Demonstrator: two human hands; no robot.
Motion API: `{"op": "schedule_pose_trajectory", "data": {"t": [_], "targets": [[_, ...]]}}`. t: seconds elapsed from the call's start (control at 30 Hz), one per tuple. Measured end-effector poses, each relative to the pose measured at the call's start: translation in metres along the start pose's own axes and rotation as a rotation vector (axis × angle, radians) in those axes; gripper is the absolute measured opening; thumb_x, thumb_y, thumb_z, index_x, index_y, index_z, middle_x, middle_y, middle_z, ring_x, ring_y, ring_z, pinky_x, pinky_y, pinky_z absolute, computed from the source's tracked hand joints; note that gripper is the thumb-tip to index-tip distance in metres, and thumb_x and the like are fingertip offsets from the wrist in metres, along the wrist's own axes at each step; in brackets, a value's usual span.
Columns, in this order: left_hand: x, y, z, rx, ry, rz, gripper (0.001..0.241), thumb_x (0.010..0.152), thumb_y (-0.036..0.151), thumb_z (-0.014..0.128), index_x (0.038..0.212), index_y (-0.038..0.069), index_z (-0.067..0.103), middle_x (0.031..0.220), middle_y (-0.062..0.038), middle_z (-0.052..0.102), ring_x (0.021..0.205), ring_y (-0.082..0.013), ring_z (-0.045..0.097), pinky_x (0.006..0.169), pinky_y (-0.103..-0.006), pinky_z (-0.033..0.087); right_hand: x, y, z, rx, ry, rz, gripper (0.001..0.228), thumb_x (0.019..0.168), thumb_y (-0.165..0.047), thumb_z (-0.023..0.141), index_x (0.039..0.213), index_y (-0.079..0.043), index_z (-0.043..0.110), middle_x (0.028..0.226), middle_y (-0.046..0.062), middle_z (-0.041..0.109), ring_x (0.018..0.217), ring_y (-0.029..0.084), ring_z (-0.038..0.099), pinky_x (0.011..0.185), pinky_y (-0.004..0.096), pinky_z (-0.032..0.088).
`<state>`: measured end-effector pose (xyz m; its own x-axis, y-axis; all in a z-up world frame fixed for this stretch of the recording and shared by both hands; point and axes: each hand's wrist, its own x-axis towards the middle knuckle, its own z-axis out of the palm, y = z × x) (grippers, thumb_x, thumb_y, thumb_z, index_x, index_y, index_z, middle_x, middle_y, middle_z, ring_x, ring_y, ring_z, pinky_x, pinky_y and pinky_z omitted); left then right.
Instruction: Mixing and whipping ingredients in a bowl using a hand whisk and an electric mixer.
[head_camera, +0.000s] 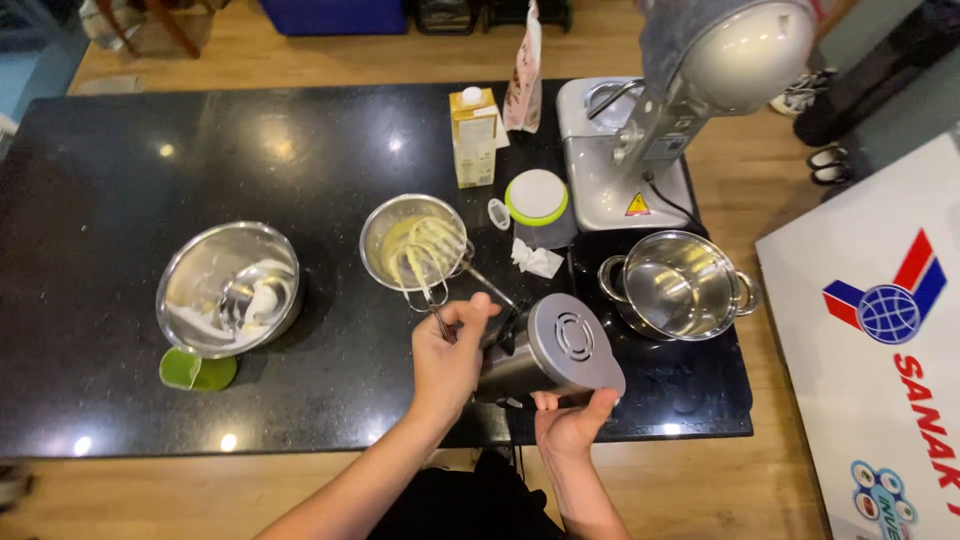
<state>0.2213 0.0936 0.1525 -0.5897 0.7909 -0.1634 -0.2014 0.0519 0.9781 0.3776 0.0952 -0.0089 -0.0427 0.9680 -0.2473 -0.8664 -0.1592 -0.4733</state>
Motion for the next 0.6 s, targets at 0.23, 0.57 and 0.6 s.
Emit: {"op": "schedule_pose_trajectory", "data": {"t": [0.23, 0.57, 0.6], "targets": [[0.017, -0.024, -0.038, -0.681, -0.159, -0.292, 0.026, 0.102, 0.023, 0.039, 0.081, 0.01, 0.046, 0.063, 0.0, 0.034, 0.051, -0.0098, 0.023, 0.044, -0.0282, 0.021, 0.006, -0.003, 0.036, -0.019, -0.027, -0.059, 0.065, 0.09, -0.068, 0.063, 0.119, -0.01, 0.063, 0.066, -0.002, 0.047, 0.052, 0.011, 0.039, 0.053, 0.026, 0.038], [0.045, -0.019, -0.085, -0.797, 0.051, -0.54, 0.026, 0.105, 0.009, 0.051, 0.119, -0.006, 0.067, 0.094, -0.008, 0.055, 0.077, -0.0119, 0.046, 0.067, -0.026, 0.042, -0.008, 0.016, 0.059, -0.144, -0.103, -0.062, 0.053, 0.102, -0.062, 0.052, 0.107, -0.01, 0.063, 0.062, -0.001, 0.044, 0.052, 0.012, 0.038, 0.055, 0.026, 0.037], [0.044, -0.014, -0.088, -0.757, 0.036, -0.498, 0.03, 0.107, 0.011, 0.051, 0.123, -0.006, 0.068, 0.096, -0.007, 0.056, 0.076, -0.0094, 0.044, 0.063, -0.0235, 0.04, -0.008, 0.017, 0.057, -0.135, -0.094, -0.045, 0.052, 0.102, -0.062, 0.052, 0.101, -0.011, 0.062, 0.062, -0.001, 0.046, 0.051, 0.012, 0.039, 0.056, 0.027, 0.037]]}}
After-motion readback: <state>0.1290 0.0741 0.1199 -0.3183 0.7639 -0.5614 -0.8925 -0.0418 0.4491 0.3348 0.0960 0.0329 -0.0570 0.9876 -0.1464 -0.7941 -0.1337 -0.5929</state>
